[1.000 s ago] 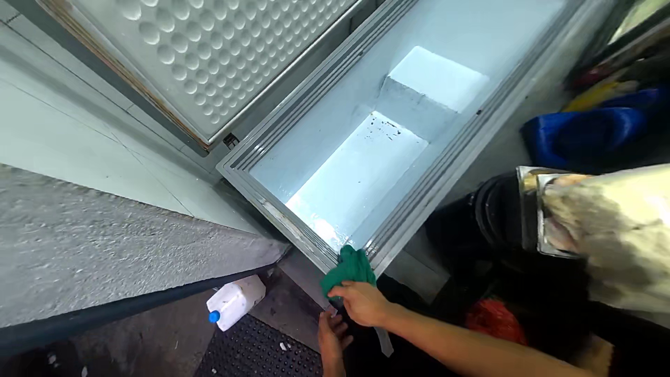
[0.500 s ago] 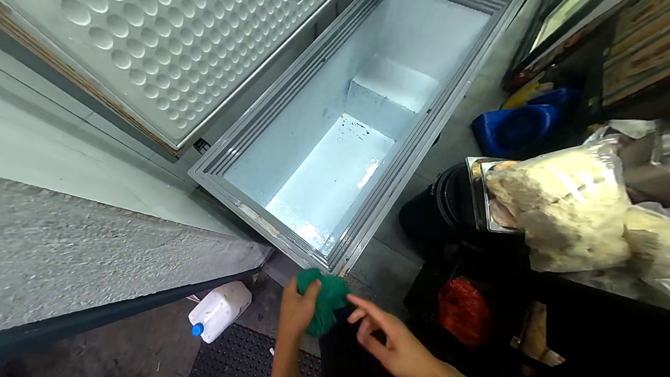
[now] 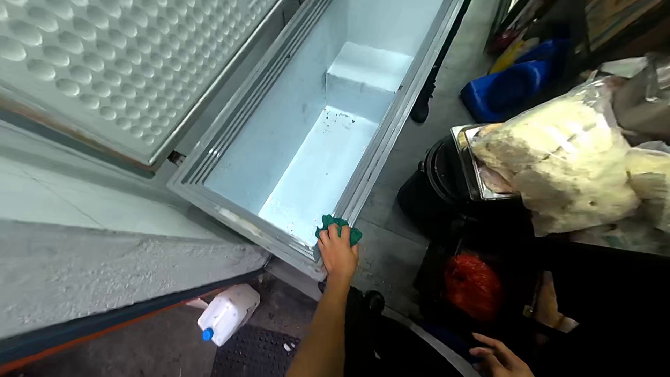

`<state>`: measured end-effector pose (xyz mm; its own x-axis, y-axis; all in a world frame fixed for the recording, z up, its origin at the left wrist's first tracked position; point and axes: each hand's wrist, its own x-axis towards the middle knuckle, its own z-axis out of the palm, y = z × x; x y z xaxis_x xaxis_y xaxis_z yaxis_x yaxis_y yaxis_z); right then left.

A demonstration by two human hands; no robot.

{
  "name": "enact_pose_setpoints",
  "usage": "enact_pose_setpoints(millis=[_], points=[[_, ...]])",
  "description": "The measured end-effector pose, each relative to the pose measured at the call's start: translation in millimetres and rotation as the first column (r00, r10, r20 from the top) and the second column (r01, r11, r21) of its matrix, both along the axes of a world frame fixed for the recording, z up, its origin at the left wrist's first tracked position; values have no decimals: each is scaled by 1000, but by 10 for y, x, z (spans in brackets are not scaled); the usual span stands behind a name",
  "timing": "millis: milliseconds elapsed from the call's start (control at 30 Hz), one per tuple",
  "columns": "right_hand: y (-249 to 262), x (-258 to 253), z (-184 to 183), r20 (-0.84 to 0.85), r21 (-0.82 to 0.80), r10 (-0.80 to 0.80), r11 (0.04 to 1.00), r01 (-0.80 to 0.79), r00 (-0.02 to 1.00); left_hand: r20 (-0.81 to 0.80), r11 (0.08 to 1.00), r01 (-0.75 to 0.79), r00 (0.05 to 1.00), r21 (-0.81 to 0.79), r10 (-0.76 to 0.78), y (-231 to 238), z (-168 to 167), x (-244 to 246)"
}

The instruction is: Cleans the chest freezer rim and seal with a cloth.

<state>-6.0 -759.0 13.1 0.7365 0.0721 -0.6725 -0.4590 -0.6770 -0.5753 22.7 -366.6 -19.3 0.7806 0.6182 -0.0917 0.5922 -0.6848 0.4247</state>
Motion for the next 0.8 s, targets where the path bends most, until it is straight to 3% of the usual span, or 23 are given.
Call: enact_pose_setpoints(millis=[133, 300, 367, 400, 467, 533, 600, 700, 767, 800], points=[[-355, -165, -123, -173, -60, -84, 995, 75, 981, -69, 998, 10, 998, 57, -6, 9, 49, -451], [-514, -261, -289, -205, -32, -201, 980, 199, 958, -249, 992, 98, 965, 74, -77, 37, 235, -1104], [-412, -221, -308, -194, 13, -262, 963, 269, 945, -469, 999, -13, 883, -30, -2, 78, 338, -1405], [-343, -180, -285, -188, 30, -283, 956, 293, 941, -584, 986, -144, 809, -88, 66, 92, 380, -1619], [-104, -6, -212, -182, 88, -250, 959, 269, 951, -641, 892, -433, 722, -127, 260, 94, 452, -2054], [291, 180, -144, -135, 203, -119, 968, 145, 984, -504, 783, -596, 738, -176, 449, 38, 566, -2183], [823, 274, -53, -49, 351, 63, 935, -41, 997, -283, 729, -605, 796, -322, 536, -116, 743, -1947], [1808, 475, 269, 121, 542, 324, 771, -336, 938, -9, 643, -382, 864, -664, 504, -335, 1012, -1070], [2340, 634, 464, 235, 594, 319, 701, -395, 918, 47, 447, -162, 906, -880, 421, -397, 1158, -539], [2541, 765, 496, 277, 591, 242, 720, -363, 930, 64, 340, -74, 924, -937, 377, -351, 1180, -346]])
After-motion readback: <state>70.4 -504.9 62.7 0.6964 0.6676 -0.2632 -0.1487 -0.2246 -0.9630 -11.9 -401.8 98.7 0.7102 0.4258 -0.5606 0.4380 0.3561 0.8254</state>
